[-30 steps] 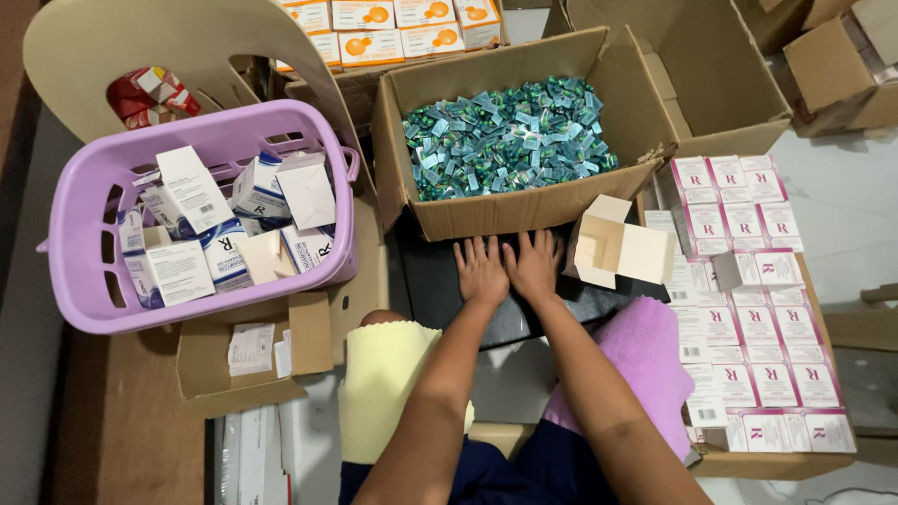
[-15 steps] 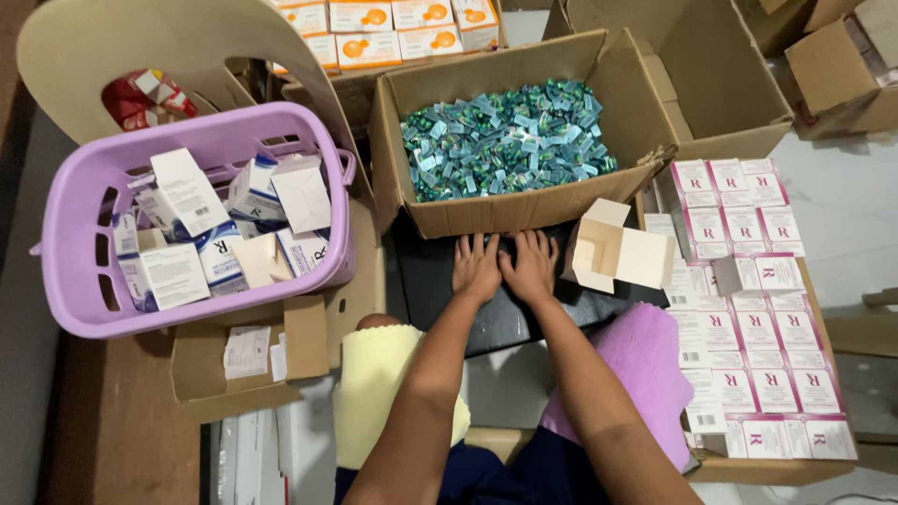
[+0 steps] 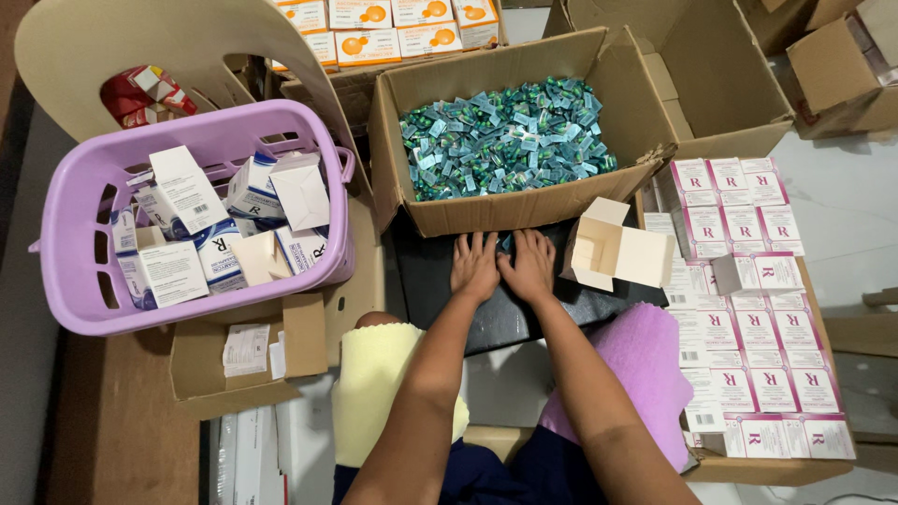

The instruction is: The person sits on the floor and repeatedly picks small blue-green packets from a large cardboard box, placing them into small white boxes. The person also handles white boxes from a purple basket, opening them and moving them aside.

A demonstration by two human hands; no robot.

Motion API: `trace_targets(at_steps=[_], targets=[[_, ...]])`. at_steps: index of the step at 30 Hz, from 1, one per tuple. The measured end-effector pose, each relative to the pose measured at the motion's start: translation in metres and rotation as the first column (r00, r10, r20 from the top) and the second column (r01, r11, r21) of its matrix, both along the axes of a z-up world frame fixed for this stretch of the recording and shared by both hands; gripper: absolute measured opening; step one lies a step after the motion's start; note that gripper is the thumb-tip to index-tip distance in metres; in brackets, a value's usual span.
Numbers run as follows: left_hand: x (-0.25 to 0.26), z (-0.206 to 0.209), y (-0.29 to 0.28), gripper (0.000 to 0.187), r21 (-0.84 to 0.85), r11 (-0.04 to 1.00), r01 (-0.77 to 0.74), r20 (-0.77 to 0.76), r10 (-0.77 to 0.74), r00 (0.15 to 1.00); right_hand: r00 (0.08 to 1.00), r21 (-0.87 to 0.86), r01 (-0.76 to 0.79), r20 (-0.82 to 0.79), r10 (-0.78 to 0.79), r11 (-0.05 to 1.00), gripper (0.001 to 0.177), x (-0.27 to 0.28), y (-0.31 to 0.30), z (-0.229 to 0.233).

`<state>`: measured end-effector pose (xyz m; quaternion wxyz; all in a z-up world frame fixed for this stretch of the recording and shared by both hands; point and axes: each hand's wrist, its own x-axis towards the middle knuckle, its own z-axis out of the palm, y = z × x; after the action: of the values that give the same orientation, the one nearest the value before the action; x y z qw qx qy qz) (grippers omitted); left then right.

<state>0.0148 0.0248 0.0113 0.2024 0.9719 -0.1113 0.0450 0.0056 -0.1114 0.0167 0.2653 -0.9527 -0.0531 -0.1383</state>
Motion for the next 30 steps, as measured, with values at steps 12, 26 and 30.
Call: trace_targets(at_steps=[12, 26, 30], targets=[[-0.01, -0.015, 0.005, 0.058, -0.074, 0.988, 0.136, 0.053, -0.132, 0.99, 0.987, 0.185, -0.151, -0.028, 0.159, 0.971, 0.041, -0.018, -0.005, 0.026], [-0.087, 0.059, 0.012, 0.074, -0.319, 0.934, 0.162, 0.134, -0.125, 0.983, 0.952, 0.326, -0.284, 0.205, 0.226, 0.902, 0.048, -0.066, 0.001, 0.044], [-0.069, 0.095, 0.006, 0.057, -0.378, 0.887, 0.265, 0.37, -0.118, 0.922, 0.948, 0.466, -0.252, 0.293, 0.121, 0.848, 0.037, -0.063, 0.0, 0.088]])
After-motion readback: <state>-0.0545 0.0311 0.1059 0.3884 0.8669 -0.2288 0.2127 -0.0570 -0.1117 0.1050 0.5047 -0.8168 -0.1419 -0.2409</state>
